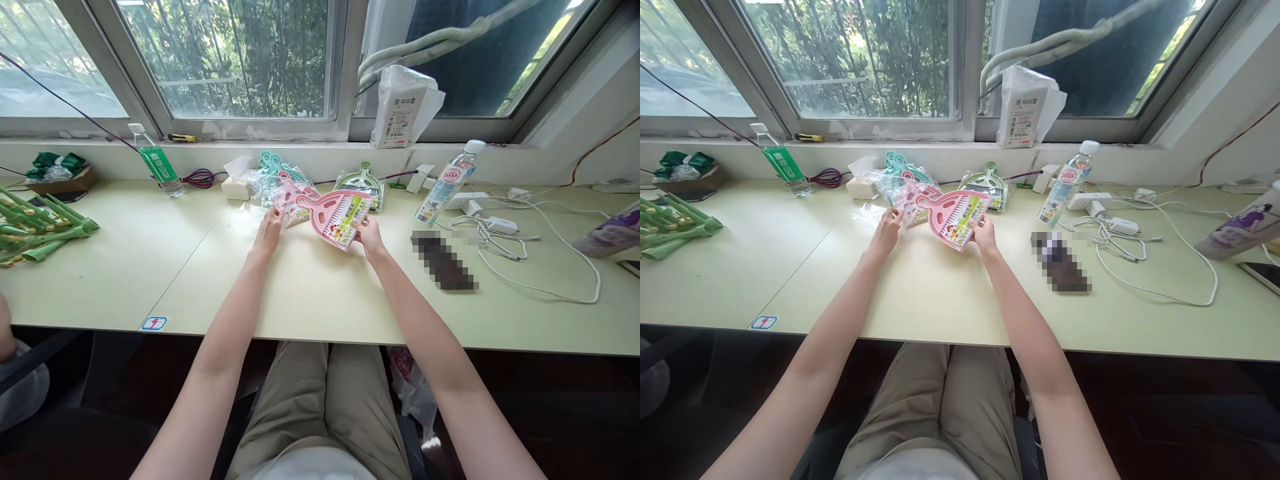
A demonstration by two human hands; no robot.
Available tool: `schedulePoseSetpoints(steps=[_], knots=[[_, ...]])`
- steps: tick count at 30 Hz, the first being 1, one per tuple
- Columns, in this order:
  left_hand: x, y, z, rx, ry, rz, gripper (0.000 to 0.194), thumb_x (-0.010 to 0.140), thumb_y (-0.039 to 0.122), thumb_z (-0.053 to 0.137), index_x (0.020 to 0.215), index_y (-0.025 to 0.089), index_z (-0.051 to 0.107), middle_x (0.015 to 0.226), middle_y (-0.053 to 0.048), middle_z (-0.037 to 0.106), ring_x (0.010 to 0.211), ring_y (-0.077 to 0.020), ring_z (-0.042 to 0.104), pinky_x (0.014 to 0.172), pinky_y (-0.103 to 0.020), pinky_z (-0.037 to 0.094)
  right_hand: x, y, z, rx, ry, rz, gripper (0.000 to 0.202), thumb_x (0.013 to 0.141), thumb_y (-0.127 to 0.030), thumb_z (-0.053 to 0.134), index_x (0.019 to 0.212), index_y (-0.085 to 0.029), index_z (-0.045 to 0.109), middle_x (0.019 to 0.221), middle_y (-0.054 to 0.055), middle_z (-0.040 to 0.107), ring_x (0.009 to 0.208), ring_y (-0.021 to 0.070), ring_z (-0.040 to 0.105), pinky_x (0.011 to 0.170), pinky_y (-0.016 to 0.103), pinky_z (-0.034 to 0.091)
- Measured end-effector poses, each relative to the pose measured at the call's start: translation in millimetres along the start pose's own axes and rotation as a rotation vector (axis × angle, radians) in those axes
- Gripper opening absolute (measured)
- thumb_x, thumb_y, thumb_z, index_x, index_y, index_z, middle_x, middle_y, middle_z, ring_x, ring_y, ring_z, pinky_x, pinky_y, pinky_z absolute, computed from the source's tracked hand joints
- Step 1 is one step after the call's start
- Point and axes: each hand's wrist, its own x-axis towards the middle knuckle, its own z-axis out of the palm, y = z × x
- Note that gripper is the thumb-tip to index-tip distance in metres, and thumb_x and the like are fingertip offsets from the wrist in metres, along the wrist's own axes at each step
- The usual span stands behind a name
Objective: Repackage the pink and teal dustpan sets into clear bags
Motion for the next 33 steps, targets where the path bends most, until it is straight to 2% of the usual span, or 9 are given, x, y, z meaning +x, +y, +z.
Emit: schedulePoseSetpoints(steps=[4,11,15,21,24,28,30,31,33], knots=[[0.7,5.8,-0.4,0.069,-0.017,-0.018,0.063,0.082,-0.006,0.033,0.137,0.013,0.056,0.123,-0.018,0.052,0.115,-0.0294,0.052,0.099,-0.044,0.046,-2.9,-1.6,2.9,-0.011,-0.005,-0.003,0.01,0.091,-0.012,0.053,0.095,-0.02,0.057,0.091,0.002,0.071,0.068,0.0134,0.068,0.061,0.03,0.063],[1.9,7.8,-0.1,0.005,0.192,-0.017,0.062,0.086,-0.003,0.031,0.139,0.016,0.056,0.121,-0.018,0.053,0.113,-0.0275,0.052,0.1,-0.044,0.046,-4.0,8.3,11.7,-0.082,0.028,0.039,0.012,0.088,-0.01,0.055,0.092,-0.02,0.058,0.082,0.001,0.07,0.067,0.0147,0.068,0.064,0.034,0.063],[1.7,16.4,4.5,-0.021,0.203,0.064,0.059,0.089,0.0,0.032,0.139,0.018,0.057,0.12,-0.016,0.055,0.111,-0.0273,0.053,0.101,-0.046,0.046,-6.4,12.7,15.8,-0.013,0.053,0.033,0.011,0.088,-0.011,0.056,0.092,-0.021,0.057,0.086,0.0,0.072,0.07,0.0137,0.069,0.062,0.029,0.062],[3.1,39.5,8.1,-0.154,0.288,0.143,0.054,0.091,0.001,0.031,0.132,0.018,0.062,0.122,-0.014,0.056,0.113,-0.0248,0.052,0.103,-0.043,0.046,-10.4,11.3,21.3,0.044,-0.113,0.034,0.013,0.084,-0.014,0.065,0.094,-0.02,0.059,0.084,-0.001,0.074,0.068,0.014,0.07,0.06,0.029,0.063],[3.2,46.7,5.3,-0.207,0.299,0.178,0.057,0.09,-0.001,0.029,0.129,0.021,0.063,0.124,-0.012,0.056,0.116,-0.0234,0.052,0.103,-0.041,0.047,-9.8,10.2,19.5,0.099,-0.079,0.033,0.014,0.085,-0.013,0.064,0.096,-0.02,0.06,0.084,-0.001,0.074,0.07,0.0134,0.071,0.059,0.027,0.062],[-0.7,58.3,2.4,-0.289,0.251,0.236,0.056,0.091,0.0,0.028,0.126,0.022,0.064,0.127,-0.012,0.057,0.12,-0.0219,0.054,0.104,-0.04,0.047,-9.4,10.7,15.7,0.207,-0.028,0.038,0.013,0.087,-0.012,0.06,0.098,-0.02,0.06,0.09,0.001,0.075,0.072,0.0133,0.072,0.061,0.026,0.062],[-3.9,67.6,0.6,-0.313,0.275,0.223,0.05,0.094,0.005,0.031,0.128,0.023,0.063,0.131,-0.012,0.057,0.128,-0.0231,0.051,0.113,-0.045,0.039,-10.1,12.0,15.5,0.243,-0.017,0.047,0.012,0.087,-0.012,0.059,0.097,-0.019,0.061,0.091,0.002,0.075,0.071,0.0129,0.071,0.062,0.026,0.062],[-5.1,72.5,-0.8,-0.332,0.335,0.179,0.046,0.096,0.009,0.034,0.132,0.023,0.06,0.137,-0.012,0.055,0.134,-0.0241,0.047,0.12,-0.048,0.03,-10.6,12.8,16.0,0.257,-0.016,0.049,0.012,0.088,-0.012,0.058,0.097,-0.019,0.061,0.091,0.002,0.076,0.071,0.0127,0.071,0.063,0.026,0.062],[-5.9,80.4,-5.1,-0.419,0.537,-0.004,0.045,0.097,0.023,0.045,0.142,0.024,0.048,0.152,-0.012,0.042,0.148,-0.0262,0.03,0.126,-0.051,0.01,-11.7,14.3,17.9,0.283,-0.015,0.047,0.012,0.088,-0.012,0.057,0.097,-0.019,0.061,0.091,0.002,0.076,0.07,0.0125,0.071,0.067,0.028,0.063]])
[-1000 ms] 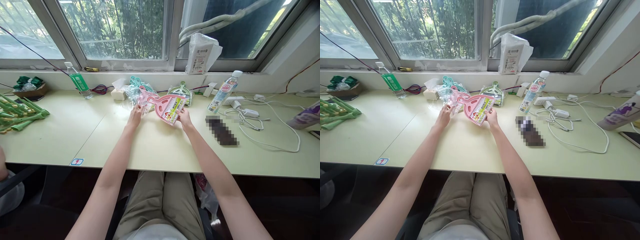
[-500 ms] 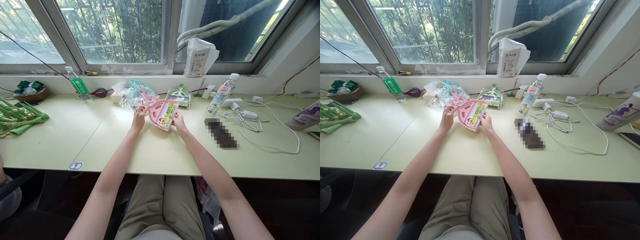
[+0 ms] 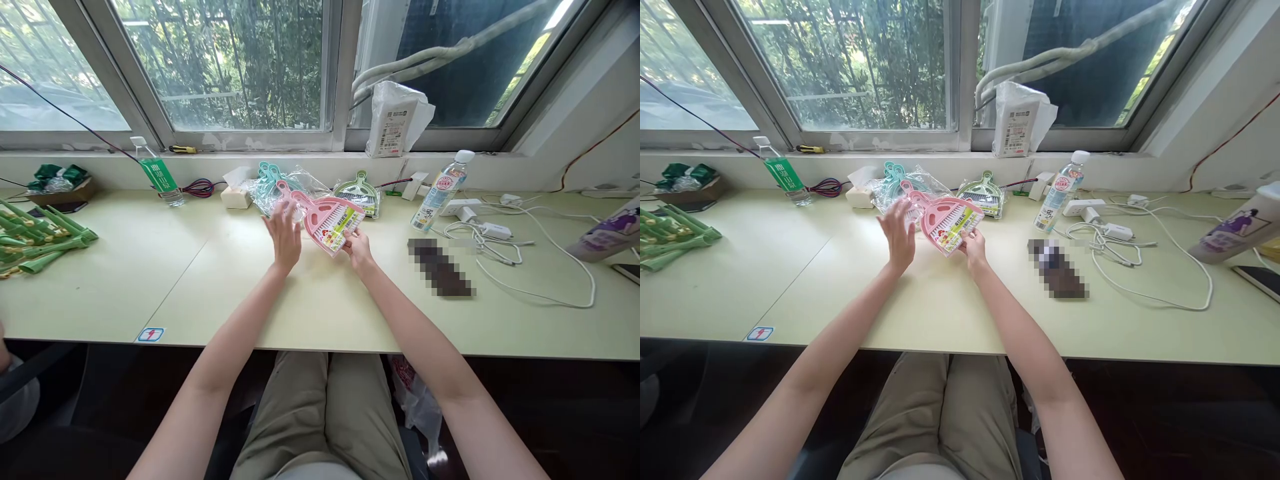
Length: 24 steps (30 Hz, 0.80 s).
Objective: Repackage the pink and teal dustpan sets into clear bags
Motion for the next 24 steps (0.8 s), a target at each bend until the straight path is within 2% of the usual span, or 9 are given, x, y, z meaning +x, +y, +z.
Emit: schedulePoseSetpoints(steps=[1,3,5,7,11,14,17,19,24], knots=[[1.7,2.8,-0.9,-0.053,0.136,-0.121,0.052,0.096,0.029,0.051,0.147,0.024,0.041,0.159,-0.012,0.033,0.153,-0.0266,0.022,0.127,-0.051,0.005,-0.4,1.0,1.0,0.012,-0.003,-0.006,0.012,0.089,-0.012,0.057,0.097,-0.019,0.061,0.091,0.001,0.076,0.07,0.0126,0.071,0.068,0.029,0.063],[7.6,4.1,-3.1,-0.273,0.302,-0.422,0.07,0.093,0.04,0.058,0.154,0.026,0.026,0.164,-0.012,0.022,0.155,-0.0259,0.017,0.127,-0.048,0.012,-1.2,2.8,3.1,0.028,-0.018,-0.019,0.011,0.088,-0.013,0.059,0.097,-0.02,0.061,0.091,0.001,0.076,0.072,0.0133,0.072,0.072,0.031,0.063],[14.0,0.8,-4.8,-0.617,0.241,-0.689,0.072,0.093,0.044,0.057,0.154,0.028,0.023,0.162,-0.011,0.029,0.15,-0.0252,0.031,0.122,-0.045,0.03,-2.3,4.5,5.2,0.032,-0.041,-0.028,0.012,0.086,-0.015,0.062,0.098,-0.02,0.061,0.092,0.002,0.076,0.074,0.0143,0.073,0.074,0.033,0.064],[17.8,-3.2,-4.7,-0.934,0.038,-0.843,0.061,0.093,0.043,0.056,0.149,0.025,0.036,0.152,-0.012,0.047,0.137,-0.0246,0.051,0.11,-0.04,0.046,-4.1,6.2,7.4,0.036,-0.062,-0.033,0.016,0.085,-0.017,0.066,0.099,-0.021,0.061,0.092,0.002,0.076,0.075,0.0147,0.073,0.075,0.034,0.064],[12.5,-0.7,1.7,-1.142,-0.259,-0.891,0.051,0.083,0.031,0.07,0.132,0.021,0.058,0.124,-0.008,0.07,0.112,-0.0221,0.068,0.096,-0.034,0.056,-9.2,8.3,12.1,0.058,-0.08,-0.011,0.014,0.084,-0.017,0.067,0.097,-0.02,0.062,0.09,0.0,0.076,0.073,0.0129,0.072,0.074,0.03,0.064],[3.6,7.6,7.9,-1.145,-0.393,-0.928,0.054,0.079,0.025,0.076,0.13,0.021,0.059,0.115,-0.007,0.074,0.109,-0.023,0.069,0.096,-0.038,0.057,-11.6,7.2,14.2,0.085,-0.065,0.015,0.009,0.087,-0.013,0.061,0.093,-0.018,0.064,0.09,0.001,0.076,0.074,0.0115,0.072,0.077,0.028,0.063],[-1.4,11.7,12.0,-1.161,-0.524,-0.953,0.045,0.081,0.029,0.075,0.122,0.016,0.064,0.111,-0.01,0.075,0.112,-0.0262,0.068,0.099,-0.041,0.056,-11.9,4.9,14.6,0.105,-0.026,0.023,0.01,0.087,-0.01,0.059,0.091,-0.018,0.065,0.09,0.001,0.077,0.077,0.012,0.073,0.083,0.032,0.063],[-1.9,11.4,13.5,-1.191,-0.513,-0.924,0.04,0.084,0.034,0.072,0.119,0.016,0.066,0.112,-0.01,0.075,0.115,-0.0264,0.067,0.1,-0.041,0.056,-12.2,4.2,14.9,0.103,-0.019,0.025,0.01,0.087,-0.009,0.06,0.09,-0.017,0.065,0.089,0.001,0.077,0.079,0.0128,0.073,0.085,0.033,0.063],[-3.2,11.9,17.3,-1.196,-0.308,-0.898,0.033,0.086,0.032,0.07,0.115,0.017,0.067,0.107,-0.006,0.075,0.109,-0.0223,0.069,0.102,-0.037,0.054,-16.4,6.4,18.4,0.077,-0.04,0.029,0.009,0.085,-0.009,0.062,0.089,-0.017,0.065,0.089,0.002,0.076,0.077,0.0131,0.073,0.082,0.033,0.064]])
